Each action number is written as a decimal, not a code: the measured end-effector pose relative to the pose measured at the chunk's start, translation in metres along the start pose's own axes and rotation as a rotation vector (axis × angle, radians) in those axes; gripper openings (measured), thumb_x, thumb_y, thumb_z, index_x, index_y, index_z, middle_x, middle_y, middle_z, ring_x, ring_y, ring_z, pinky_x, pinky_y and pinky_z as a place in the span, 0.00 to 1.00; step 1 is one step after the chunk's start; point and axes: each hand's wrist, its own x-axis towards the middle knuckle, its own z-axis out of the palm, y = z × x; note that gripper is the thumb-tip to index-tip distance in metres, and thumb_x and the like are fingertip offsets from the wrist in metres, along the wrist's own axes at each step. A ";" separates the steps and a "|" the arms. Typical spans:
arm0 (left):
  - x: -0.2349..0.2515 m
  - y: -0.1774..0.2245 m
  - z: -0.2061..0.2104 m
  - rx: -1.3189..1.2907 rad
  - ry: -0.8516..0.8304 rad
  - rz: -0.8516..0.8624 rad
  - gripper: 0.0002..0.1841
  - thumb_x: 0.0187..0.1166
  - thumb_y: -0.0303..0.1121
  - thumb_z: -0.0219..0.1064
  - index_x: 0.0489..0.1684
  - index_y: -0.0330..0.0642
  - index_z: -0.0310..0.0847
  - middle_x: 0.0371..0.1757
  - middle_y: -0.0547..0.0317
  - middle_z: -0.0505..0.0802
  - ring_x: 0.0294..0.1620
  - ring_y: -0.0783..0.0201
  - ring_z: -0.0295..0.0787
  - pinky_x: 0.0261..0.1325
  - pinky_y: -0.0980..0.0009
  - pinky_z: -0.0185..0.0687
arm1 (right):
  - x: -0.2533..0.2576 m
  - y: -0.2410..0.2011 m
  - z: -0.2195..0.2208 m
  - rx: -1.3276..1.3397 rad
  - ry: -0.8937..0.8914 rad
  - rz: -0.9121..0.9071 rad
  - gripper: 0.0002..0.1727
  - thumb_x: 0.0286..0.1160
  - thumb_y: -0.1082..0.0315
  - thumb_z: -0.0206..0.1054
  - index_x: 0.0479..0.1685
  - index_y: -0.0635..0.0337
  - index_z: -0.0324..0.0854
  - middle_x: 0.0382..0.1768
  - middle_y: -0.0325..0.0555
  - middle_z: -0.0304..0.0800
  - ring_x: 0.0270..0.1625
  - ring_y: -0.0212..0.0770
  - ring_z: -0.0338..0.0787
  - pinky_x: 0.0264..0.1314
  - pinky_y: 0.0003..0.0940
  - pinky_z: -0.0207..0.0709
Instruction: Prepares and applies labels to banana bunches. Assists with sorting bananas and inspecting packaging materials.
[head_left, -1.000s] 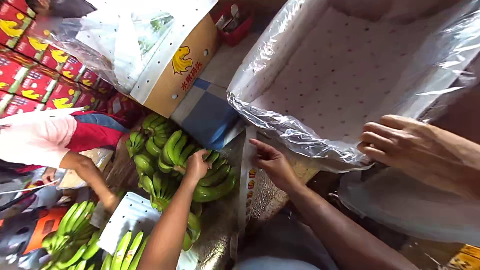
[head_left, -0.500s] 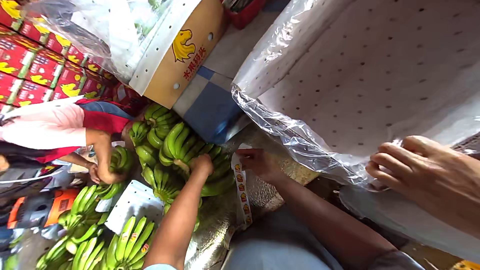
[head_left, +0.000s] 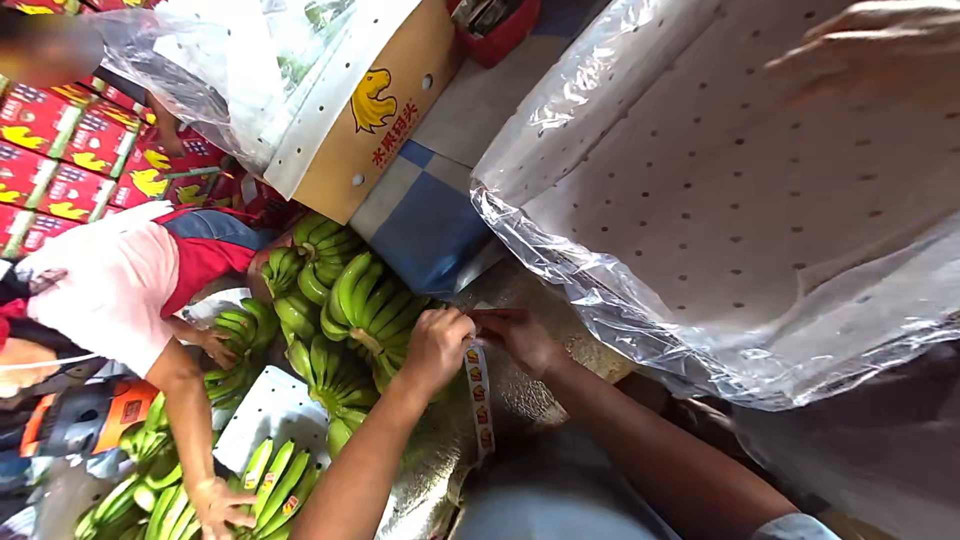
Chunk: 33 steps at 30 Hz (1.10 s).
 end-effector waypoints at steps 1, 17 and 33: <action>-0.002 -0.003 0.006 0.038 0.085 0.050 0.05 0.72 0.28 0.74 0.32 0.35 0.90 0.40 0.46 0.95 0.47 0.47 0.95 0.63 0.48 0.84 | 0.000 0.000 0.000 0.012 -0.001 0.001 0.14 0.88 0.71 0.58 0.59 0.70 0.84 0.43 0.44 0.92 0.37 0.28 0.90 0.46 0.24 0.86; -0.018 -0.021 0.004 -0.195 0.228 -0.107 0.06 0.71 0.28 0.75 0.29 0.32 0.90 0.44 0.45 0.94 0.53 0.52 0.92 0.65 0.57 0.84 | 0.011 0.010 -0.009 0.006 0.075 -0.002 0.15 0.86 0.70 0.62 0.63 0.71 0.80 0.49 0.48 0.90 0.42 0.31 0.91 0.49 0.27 0.87; 0.039 -0.076 0.017 0.278 -0.559 -1.092 0.27 0.79 0.32 0.69 0.75 0.27 0.73 0.72 0.29 0.84 0.74 0.34 0.81 0.72 0.36 0.76 | 0.013 0.013 -0.024 -0.280 0.018 -0.110 0.19 0.73 0.79 0.68 0.64 0.66 0.84 0.59 0.54 0.88 0.53 0.35 0.89 0.57 0.30 0.82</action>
